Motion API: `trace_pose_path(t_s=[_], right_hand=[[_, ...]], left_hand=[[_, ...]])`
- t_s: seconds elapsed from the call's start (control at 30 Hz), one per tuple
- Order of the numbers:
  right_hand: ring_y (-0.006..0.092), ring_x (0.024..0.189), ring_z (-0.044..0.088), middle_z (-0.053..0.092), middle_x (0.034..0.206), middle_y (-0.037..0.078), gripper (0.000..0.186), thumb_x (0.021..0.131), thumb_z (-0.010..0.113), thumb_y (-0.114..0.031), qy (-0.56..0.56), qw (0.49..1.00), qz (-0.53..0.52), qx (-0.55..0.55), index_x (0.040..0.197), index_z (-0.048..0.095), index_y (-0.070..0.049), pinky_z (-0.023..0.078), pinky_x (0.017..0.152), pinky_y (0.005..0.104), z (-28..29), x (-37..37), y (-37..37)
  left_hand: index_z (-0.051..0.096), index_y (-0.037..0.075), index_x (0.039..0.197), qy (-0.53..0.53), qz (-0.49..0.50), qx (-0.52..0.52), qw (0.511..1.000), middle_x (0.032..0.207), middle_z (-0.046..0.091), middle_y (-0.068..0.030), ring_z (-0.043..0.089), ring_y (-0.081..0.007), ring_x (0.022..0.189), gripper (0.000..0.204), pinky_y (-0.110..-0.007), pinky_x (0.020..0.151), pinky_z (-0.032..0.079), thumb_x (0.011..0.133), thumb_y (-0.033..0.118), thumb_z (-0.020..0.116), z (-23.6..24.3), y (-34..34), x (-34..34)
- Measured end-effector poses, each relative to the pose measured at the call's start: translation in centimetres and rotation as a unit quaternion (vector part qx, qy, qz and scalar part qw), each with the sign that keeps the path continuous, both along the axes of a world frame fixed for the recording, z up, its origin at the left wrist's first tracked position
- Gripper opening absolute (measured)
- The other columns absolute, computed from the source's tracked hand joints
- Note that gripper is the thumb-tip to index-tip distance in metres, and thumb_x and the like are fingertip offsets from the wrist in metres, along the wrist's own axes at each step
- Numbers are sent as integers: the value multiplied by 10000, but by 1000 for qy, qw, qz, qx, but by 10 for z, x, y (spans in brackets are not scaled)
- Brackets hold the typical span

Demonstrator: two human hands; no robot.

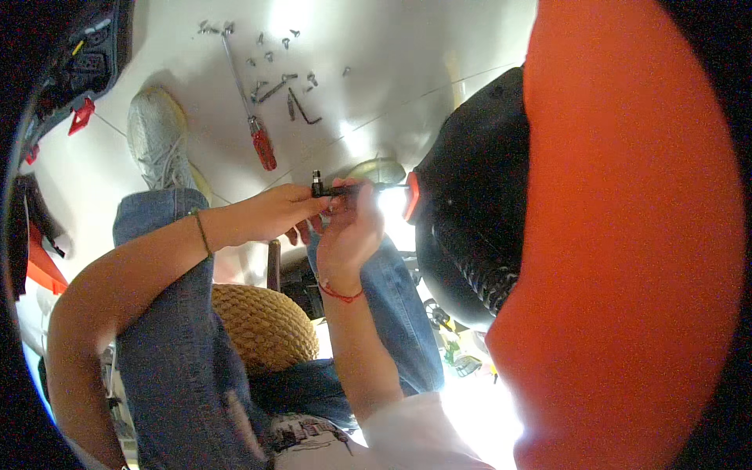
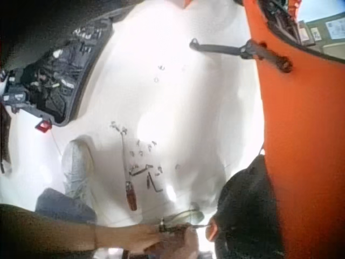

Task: Assembling or repairing motorcycle body parts using hand tools.

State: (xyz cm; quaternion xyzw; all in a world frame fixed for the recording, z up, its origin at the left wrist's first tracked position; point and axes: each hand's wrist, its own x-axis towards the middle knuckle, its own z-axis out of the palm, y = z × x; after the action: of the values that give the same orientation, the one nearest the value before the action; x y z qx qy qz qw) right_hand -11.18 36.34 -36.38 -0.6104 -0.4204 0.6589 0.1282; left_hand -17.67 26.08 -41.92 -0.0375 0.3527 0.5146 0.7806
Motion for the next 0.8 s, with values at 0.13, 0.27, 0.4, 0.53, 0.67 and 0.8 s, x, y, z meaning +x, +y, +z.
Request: trace_pose_path(t_s=[0.13, 0.27, 0.4, 0.53, 0.67, 0.8], right_hand=[[138, 758, 559, 611, 860, 88, 197, 948, 470, -186, 0, 1000, -7, 3, 959, 556, -9, 434, 665, 241, -5, -5, 0], [145, 781, 569, 610, 865, 89, 183, 955, 453, -164, -27, 999, -33, 17, 971, 551, -10, 440, 685, 252, -7, 0, 0], [141, 799, 574, 614, 880, 94, 208, 967, 448, -193, -37, 999, -4, -2, 981, 545, -9, 444, 699, 259, -6, 0, 5], [135, 806, 576, 615, 889, 92, 251, 977, 449, -243, -34, 999, 8, -22, 980, 542, -10, 440, 691, 252, -5, -1, 8], [142, 818, 583, 610, 911, 83, 252, 981, 437, -248, -35, 998, 20, -51, 1011, 531, -16, 438, 689, 255, -7, -5, 15], [151, 844, 591, 600, 930, 71, 245, 982, 434, -244, -18, 997, -24, -70, 1066, 510, -26, 435, 681, 258, -6, -9, 18]], left_hand=[[558, 43, 910, -84, 50, -14, 995, 771, 599, -39, 592, -122, 639, 350, -247, 557, 477, 976, 359, 425, -15, -3, -15], [571, 34, 876, -31, 69, 48, 996, 727, 589, -31, 582, -124, 634, 316, -253, 550, 457, 956, 324, 476, -25, -6, -9], [564, 32, 835, 23, 60, 52, 997, 698, 586, -30, 569, -108, 611, 292, -250, 536, 445, 953, 290, 493, -26, -6, -7], [528, 28, 847, 306, 49, 76, 948, 722, 548, -66, 579, -180, 654, 253, -292, 543, 451, 923, 269, 536, -19, -8, -6], [505, 31, 929, 573, 38, 105, 812, 791, 507, -98, 570, -256, 747, 186, -337, 602, 477, 854, 187, 572, -11, -8, -10], [507, 26, 986, 649, 33, 175, 740, 808, 516, -99, 568, -275, 748, 236, -385, 605, 469, 786, 122, 587, -14, -6, -21]])
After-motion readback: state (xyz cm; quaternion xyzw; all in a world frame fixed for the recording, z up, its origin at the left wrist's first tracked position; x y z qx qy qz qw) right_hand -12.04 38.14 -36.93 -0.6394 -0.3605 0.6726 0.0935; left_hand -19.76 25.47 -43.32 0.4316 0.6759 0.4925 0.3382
